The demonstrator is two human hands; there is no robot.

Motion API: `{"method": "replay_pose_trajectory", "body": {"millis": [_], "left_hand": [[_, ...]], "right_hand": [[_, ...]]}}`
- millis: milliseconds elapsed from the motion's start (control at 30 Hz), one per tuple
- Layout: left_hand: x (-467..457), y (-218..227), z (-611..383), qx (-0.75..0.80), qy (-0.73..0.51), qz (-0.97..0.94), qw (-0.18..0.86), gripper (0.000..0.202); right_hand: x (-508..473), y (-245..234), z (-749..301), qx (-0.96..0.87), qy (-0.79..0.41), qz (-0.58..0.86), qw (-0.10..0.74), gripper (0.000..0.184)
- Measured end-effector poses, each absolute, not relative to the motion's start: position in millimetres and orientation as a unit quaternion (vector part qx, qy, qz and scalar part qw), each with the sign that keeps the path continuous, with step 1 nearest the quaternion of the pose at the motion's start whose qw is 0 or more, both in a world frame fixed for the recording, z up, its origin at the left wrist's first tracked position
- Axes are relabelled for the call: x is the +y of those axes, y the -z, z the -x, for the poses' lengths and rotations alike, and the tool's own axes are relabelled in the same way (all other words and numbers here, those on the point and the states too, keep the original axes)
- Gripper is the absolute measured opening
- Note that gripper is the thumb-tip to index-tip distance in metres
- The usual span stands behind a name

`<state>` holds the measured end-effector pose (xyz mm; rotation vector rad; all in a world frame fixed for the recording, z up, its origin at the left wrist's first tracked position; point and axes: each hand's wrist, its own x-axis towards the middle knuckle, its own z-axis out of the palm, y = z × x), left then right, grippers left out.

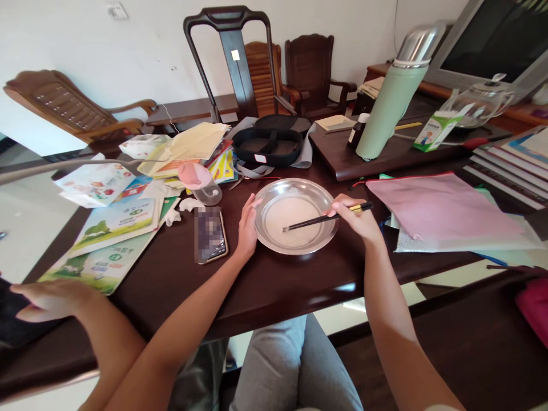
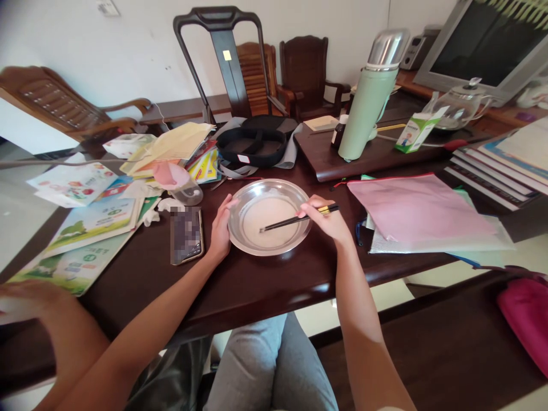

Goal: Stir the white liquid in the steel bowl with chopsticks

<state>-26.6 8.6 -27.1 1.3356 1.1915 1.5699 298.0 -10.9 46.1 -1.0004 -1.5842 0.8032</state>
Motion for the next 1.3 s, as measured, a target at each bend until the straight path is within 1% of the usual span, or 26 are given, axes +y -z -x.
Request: {"method": "replay_pose_trajectory", "body": {"millis": [33, 100, 200, 300, 367, 433, 533, 600, 667, 767, 833, 900, 1000, 1067, 1133, 1200, 1233, 1300], "left_hand": [[8.5, 26.9, 26.5, 0.463, -0.612, -0.522, 0.371, 0.057], [8.2, 26.5, 26.3, 0.460, -0.614, -0.524, 0.370, 0.057], [8.2, 26.4, 25.9, 0.460, -0.616, -0.519, 0.373, 0.058], [8.6, 26.8, 25.8, 0.465, -0.616, -0.512, 0.376, 0.059], [8.7, 26.9, 26.0, 0.466, -0.615, -0.514, 0.374, 0.059], [8.7, 26.7, 26.3, 0.465, -0.613, -0.519, 0.372, 0.059], [8.4, 26.2, 26.5, 0.462, -0.613, -0.522, 0.372, 0.060], [8.4, 26.1, 26.3, 0.460, -0.614, -0.521, 0.375, 0.060], [8.5, 26.3, 26.1, 0.459, -0.615, -0.518, 0.377, 0.059], [8.7, 26.6, 26.0, 0.462, -0.614, -0.515, 0.379, 0.060], [8.8, 26.7, 26.1, 0.464, -0.612, -0.517, 0.379, 0.062], [8.8, 26.6, 26.2, 0.462, -0.612, -0.519, 0.378, 0.063], [8.7, 26.3, 26.3, 0.454, -0.617, -0.520, 0.378, 0.063], [8.6, 26.0, 26.3, 0.457, -0.615, -0.520, 0.378, 0.062], [8.4, 25.6, 26.3, 0.463, -0.611, -0.519, 0.378, 0.059], [8.0, 25.1, 26.3, 0.466, -0.610, -0.517, 0.379, 0.057], [7.8, 24.7, 26.3, 0.466, -0.611, -0.517, 0.378, 0.057], [7.3, 24.2, 26.3, 0.465, -0.610, -0.519, 0.377, 0.057]], "right_hand": [[-10.3, -46.1, -295.5, -0.676, -0.335, 0.413, 0.510, 0.061], [-8.5, -45.2, -294.2, -0.681, -0.315, 0.421, 0.510, 0.061], [-6.6, -43.2, -301.4, -0.631, -0.277, 0.459, 0.560, 0.063], [-8.2, -43.1, -308.3, -0.586, -0.283, 0.460, 0.604, 0.068], [-10.2, -44.3, -306.8, -0.600, -0.310, 0.445, 0.588, 0.067], [-11.2, -45.5, -301.2, -0.640, -0.333, 0.428, 0.544, 0.062], [-9.6, -45.6, -293.9, -0.683, -0.327, 0.413, 0.506, 0.058], [-7.6, -44.6, -295.1, -0.676, -0.297, 0.429, 0.521, 0.060], [-6.5, -43.9, -300.6, -0.642, -0.271, 0.454, 0.554, 0.063], [-8.2, -44.6, -307.7, -0.603, -0.281, 0.464, 0.585, 0.068], [-10.5, -45.9, -306.3, -0.615, -0.310, 0.453, 0.566, 0.068], [-11.8, -46.9, -300.6, -0.649, -0.330, 0.436, 0.529, 0.064], [-10.5, -46.6, -293.1, -0.682, -0.322, 0.424, 0.502, 0.061], [-8.6, -45.7, -294.2, -0.669, -0.297, 0.441, 0.520, 0.062], [-7.5, -44.9, -299.7, -0.631, -0.278, 0.463, 0.557, 0.065], [-8.1, -44.8, -305.3, -0.596, -0.279, 0.469, 0.588, 0.069], [-8.9, -45.1, -306.7, -0.590, -0.289, 0.465, 0.593, 0.070], [-10.9, -46.1, -305.3, -0.606, -0.318, 0.451, 0.573, 0.069]]}}
